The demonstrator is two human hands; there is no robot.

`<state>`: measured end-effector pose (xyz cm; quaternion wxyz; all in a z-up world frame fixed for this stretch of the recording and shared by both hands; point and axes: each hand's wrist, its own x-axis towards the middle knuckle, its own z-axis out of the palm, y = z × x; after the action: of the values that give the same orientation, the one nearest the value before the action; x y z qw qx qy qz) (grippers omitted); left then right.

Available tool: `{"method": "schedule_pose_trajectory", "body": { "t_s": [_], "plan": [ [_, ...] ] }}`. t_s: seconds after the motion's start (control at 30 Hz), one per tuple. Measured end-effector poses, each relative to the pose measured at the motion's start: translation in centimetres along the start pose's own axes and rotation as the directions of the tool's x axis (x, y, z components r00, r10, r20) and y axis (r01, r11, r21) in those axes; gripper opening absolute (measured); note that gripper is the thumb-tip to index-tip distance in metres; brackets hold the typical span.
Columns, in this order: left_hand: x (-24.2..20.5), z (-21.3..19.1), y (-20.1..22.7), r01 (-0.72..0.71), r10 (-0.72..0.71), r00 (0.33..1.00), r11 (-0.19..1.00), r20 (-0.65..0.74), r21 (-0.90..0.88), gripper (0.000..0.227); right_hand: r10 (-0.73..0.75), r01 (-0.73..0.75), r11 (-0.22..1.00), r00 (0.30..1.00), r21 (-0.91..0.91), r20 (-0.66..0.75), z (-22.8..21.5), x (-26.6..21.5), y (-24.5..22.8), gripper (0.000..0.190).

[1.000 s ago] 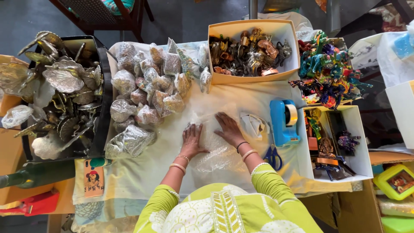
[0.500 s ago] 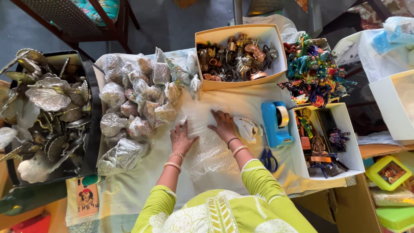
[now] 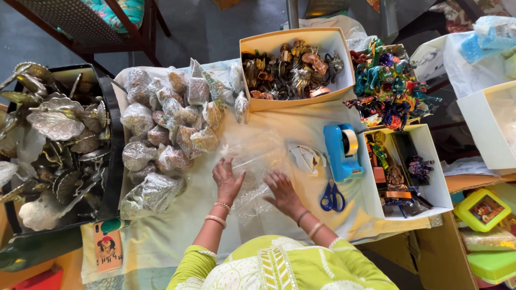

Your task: The person wraps small decorative items in bubble wrap and secures them with tape. They handle multiple items one at a time, placing the wrapped pieces into a pile on the table. The person also handles a larger decorative leaf-shaped object, wrapping it in bubble wrap.

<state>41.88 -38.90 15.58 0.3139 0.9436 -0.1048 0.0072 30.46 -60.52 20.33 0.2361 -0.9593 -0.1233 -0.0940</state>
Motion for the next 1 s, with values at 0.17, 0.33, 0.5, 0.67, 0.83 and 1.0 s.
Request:
{"method": "schedule_pose_trajectory", "body": {
  "t_s": [0.17, 0.33, 0.5, 0.67, 0.83, 1.0],
  "plan": [
    [0.0, -0.7, 0.9, -0.033, 0.022, 0.996, 0.992, 0.091, 0.126, 0.091, -0.005, 0.009, 0.999, 0.997, -0.052, 0.072, 0.8, -7.5, 0.6, 0.063],
    [0.5, -0.9, 0.7, 0.012, -0.045, 0.974, 0.989, 0.223, 0.149, 0.098, 0.042, -0.041, 0.998, 0.999, 0.046, -0.014, -0.6, -10.2, 1.3, 0.049],
    [-0.2, -1.2, 0.8, -0.059, 0.046, 0.993, 0.991, 0.109, 0.124, 0.09, 0.17, -0.174, 0.985, 0.978, -0.015, -0.123, -2.3, -9.1, 3.4, 0.039],
    [-2.8, -2.1, 1.7, -0.136, 0.134, 0.991, 0.985, 0.019, 0.107, 0.065, 0.287, -0.336, 0.936, 0.902, -0.105, -0.322, -5.4, -3.1, 6.3, 0.053],
    [-5.1, -3.3, 3.8, -0.206, 0.17, 0.967, 0.96, 0.191, 0.188, 0.076, 0.343, -0.372, 0.919, 0.917, -0.127, -0.203, -5.6, 1.2, 9.7, 0.061],
    [-6.1, -1.8, 2.4, -0.194, 0.146, 0.958, 0.964, 0.246, 0.182, 0.088, 0.389, -0.395, 0.918, 0.896, 0.013, -0.213, -5.3, 3.9, 7.1, 0.055]
  ]
}}
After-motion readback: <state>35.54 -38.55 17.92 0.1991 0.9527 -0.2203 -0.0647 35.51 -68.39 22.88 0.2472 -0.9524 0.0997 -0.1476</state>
